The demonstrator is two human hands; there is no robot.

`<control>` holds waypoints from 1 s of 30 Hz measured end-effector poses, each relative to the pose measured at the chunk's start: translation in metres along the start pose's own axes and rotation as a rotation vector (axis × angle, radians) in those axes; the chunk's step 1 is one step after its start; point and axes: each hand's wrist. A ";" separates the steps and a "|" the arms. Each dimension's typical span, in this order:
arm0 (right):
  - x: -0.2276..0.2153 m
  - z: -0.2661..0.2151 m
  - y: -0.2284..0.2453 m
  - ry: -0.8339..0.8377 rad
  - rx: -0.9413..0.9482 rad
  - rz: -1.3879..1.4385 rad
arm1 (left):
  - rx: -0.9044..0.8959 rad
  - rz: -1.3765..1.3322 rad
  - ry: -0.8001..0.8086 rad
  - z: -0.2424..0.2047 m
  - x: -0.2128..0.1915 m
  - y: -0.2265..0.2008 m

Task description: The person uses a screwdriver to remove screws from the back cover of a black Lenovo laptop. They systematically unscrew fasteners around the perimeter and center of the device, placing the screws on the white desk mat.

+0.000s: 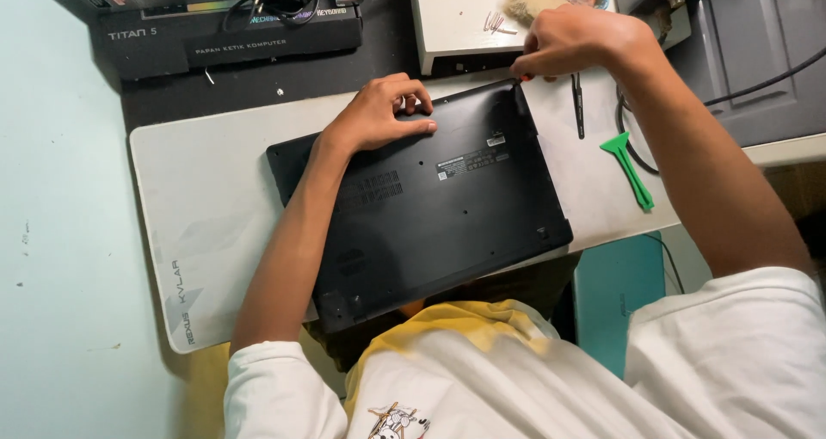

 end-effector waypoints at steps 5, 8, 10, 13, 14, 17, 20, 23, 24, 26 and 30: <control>0.014 0.025 -0.019 -0.045 0.178 -0.022 | 0.000 0.011 -0.011 -0.001 0.001 -0.003; 0.028 0.043 -0.021 -0.092 0.160 -0.109 | -0.010 0.016 -0.010 -0.001 0.000 -0.006; 0.037 0.053 -0.019 -0.158 0.117 -0.208 | -0.009 0.022 -0.004 -0.004 -0.001 -0.004; 0.034 0.049 -0.017 -0.228 0.064 -0.258 | 0.026 0.000 0.000 -0.001 0.000 -0.003; 0.033 0.049 -0.018 -0.213 0.068 -0.298 | 0.038 0.011 0.001 0.000 0.000 -0.004; 0.039 0.044 -0.016 -0.259 -0.003 -0.428 | 0.056 0.019 -0.005 -0.001 0.000 -0.001; 0.028 0.027 -0.004 -0.243 -0.218 -0.809 | 0.092 0.028 -0.017 0.003 0.000 0.008; 0.050 0.065 -0.047 -0.247 -0.561 -1.049 | 0.110 0.040 -0.016 0.001 0.002 0.009; 0.062 0.087 -0.073 -0.339 -0.762 -1.004 | 0.102 0.031 -0.017 0.001 0.001 0.006; 0.060 0.070 -0.083 -0.557 -0.844 -0.858 | 0.085 0.065 -0.013 -0.001 0.000 0.002; 0.096 0.050 -0.079 -1.050 -0.676 -0.179 | 0.065 0.177 0.048 0.007 0.002 0.003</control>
Point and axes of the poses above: each hand's wrist, its own z-axis towards the middle knuckle, its own x-axis out of the palm, y = z × x
